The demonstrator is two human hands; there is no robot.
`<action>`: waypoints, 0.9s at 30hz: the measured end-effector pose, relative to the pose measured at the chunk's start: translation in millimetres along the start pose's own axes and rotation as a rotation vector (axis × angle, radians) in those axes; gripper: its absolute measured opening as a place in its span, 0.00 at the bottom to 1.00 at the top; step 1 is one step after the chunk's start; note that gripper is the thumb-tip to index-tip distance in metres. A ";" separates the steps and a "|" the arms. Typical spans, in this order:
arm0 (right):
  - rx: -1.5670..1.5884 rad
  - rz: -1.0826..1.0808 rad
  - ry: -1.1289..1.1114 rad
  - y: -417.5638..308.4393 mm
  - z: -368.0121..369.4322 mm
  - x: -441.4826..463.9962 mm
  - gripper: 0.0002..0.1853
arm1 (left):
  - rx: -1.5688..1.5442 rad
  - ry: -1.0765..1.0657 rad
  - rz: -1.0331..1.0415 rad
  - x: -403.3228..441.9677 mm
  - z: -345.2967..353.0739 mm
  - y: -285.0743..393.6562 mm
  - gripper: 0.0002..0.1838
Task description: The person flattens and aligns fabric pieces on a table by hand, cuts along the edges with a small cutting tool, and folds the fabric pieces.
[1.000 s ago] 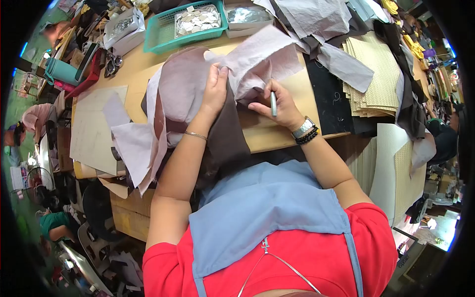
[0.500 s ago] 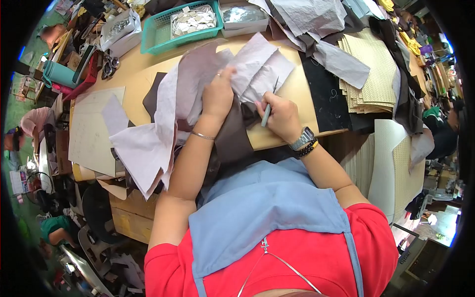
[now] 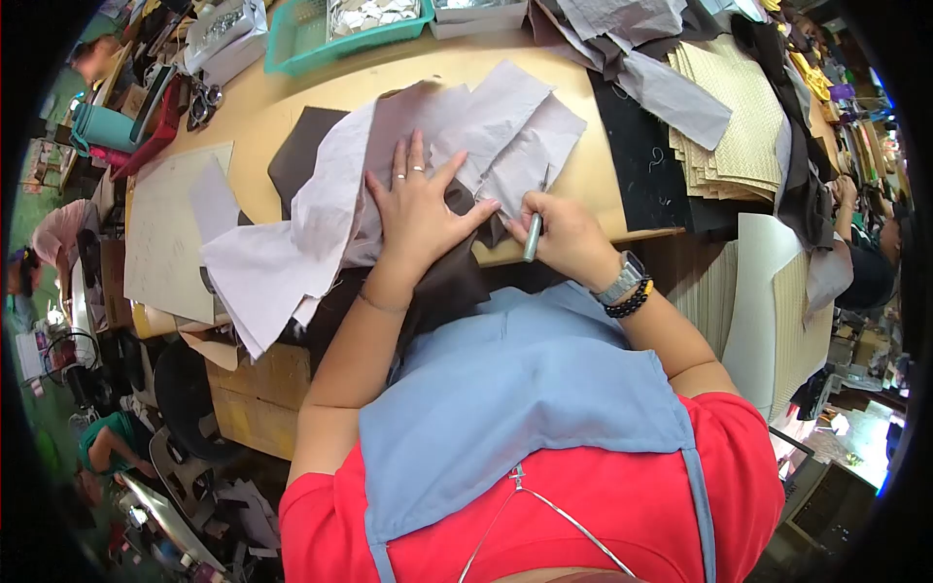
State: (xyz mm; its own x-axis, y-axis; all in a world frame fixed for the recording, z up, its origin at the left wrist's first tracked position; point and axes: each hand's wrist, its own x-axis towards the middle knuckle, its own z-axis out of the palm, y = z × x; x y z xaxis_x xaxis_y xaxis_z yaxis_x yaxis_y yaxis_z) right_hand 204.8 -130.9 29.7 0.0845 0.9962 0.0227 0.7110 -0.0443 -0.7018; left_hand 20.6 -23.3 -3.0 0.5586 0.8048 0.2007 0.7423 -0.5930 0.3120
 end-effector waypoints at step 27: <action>0.614 -0.099 0.030 20.5 19.4 33.0 0.05 | -0.117 -0.139 0.033 10.6 0.5 -8.8 0.51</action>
State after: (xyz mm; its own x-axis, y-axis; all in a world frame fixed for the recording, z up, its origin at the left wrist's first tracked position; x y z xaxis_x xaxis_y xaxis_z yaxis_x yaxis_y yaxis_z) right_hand 208.7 -97.5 2.3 0.0648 0.9903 0.1228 0.1863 0.1089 -0.9764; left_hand 20.2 -9.6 -4.0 0.6336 0.7691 0.0843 0.6795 -0.6052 0.4147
